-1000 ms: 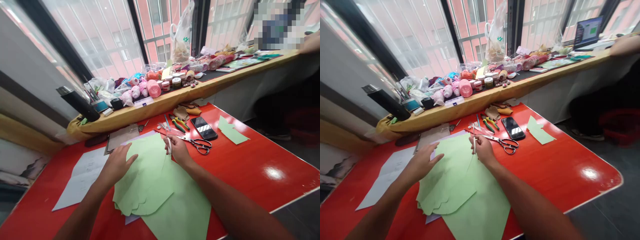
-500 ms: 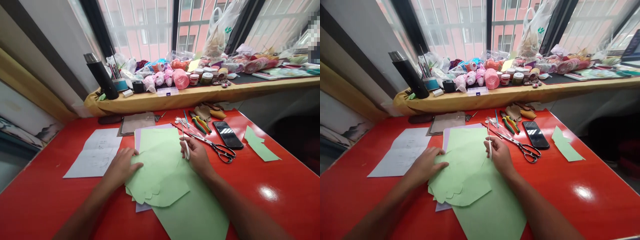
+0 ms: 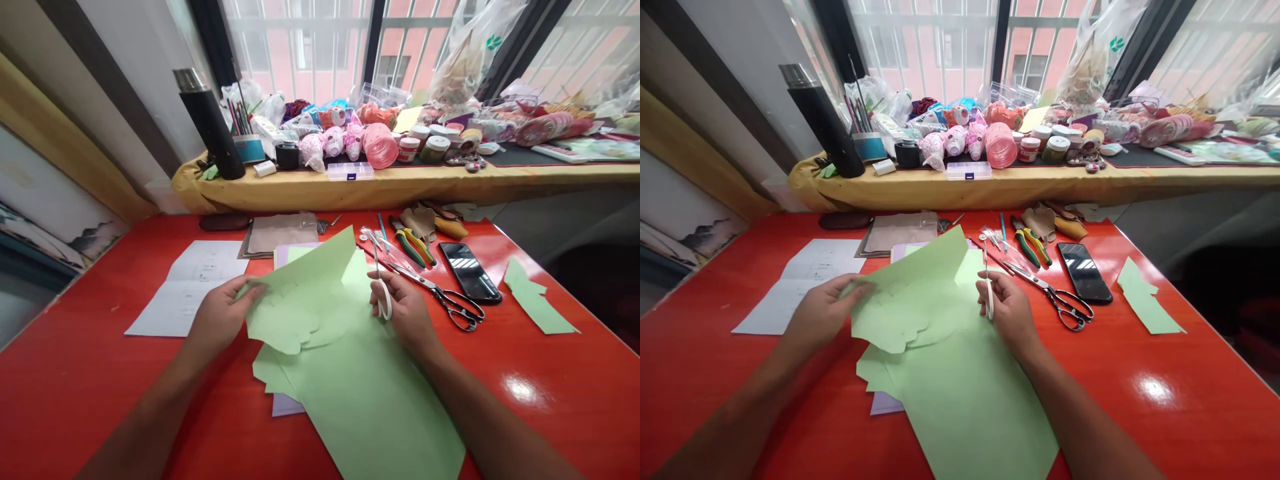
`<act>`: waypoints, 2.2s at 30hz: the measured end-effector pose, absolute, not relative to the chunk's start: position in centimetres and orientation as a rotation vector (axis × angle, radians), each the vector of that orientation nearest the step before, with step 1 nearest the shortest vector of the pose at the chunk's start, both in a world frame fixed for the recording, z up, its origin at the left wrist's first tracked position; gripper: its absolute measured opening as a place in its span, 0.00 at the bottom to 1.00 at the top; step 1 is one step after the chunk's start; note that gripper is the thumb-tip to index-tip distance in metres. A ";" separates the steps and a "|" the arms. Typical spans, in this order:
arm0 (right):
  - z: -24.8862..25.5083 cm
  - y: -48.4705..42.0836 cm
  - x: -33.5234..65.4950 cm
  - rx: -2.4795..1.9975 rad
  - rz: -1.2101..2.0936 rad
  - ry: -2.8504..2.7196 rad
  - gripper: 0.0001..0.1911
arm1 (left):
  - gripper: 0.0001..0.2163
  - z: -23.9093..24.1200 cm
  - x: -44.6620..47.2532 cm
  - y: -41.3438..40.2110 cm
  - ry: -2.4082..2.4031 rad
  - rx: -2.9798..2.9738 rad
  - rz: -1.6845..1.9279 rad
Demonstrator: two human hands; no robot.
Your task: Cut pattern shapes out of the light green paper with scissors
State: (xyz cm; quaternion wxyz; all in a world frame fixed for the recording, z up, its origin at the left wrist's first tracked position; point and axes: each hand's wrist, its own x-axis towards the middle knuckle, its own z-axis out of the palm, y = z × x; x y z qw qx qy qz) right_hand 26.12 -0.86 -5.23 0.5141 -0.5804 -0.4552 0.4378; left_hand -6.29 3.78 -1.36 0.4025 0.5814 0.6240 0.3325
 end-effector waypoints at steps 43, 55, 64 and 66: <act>-4.5 -2.5 24.6 -1.364 1.278 -1.313 0.32 | 0.19 -0.1 -9.8 4.7 1.242 0.945 0.867; -4.9 -2.4 24.2 -1.280 1.494 -1.028 0.24 | 0.17 -0.4 -7.9 4.0 1.104 0.904 0.799; -4.3 -2.6 23.9 -1.247 1.542 -0.950 0.23 | 0.15 -1.1 -7.8 4.0 1.080 0.883 0.826; -4.3 -2.6 23.8 -1.252 1.521 -0.928 0.24 | 0.14 -1.4 -7.7 4.1 1.076 0.858 0.854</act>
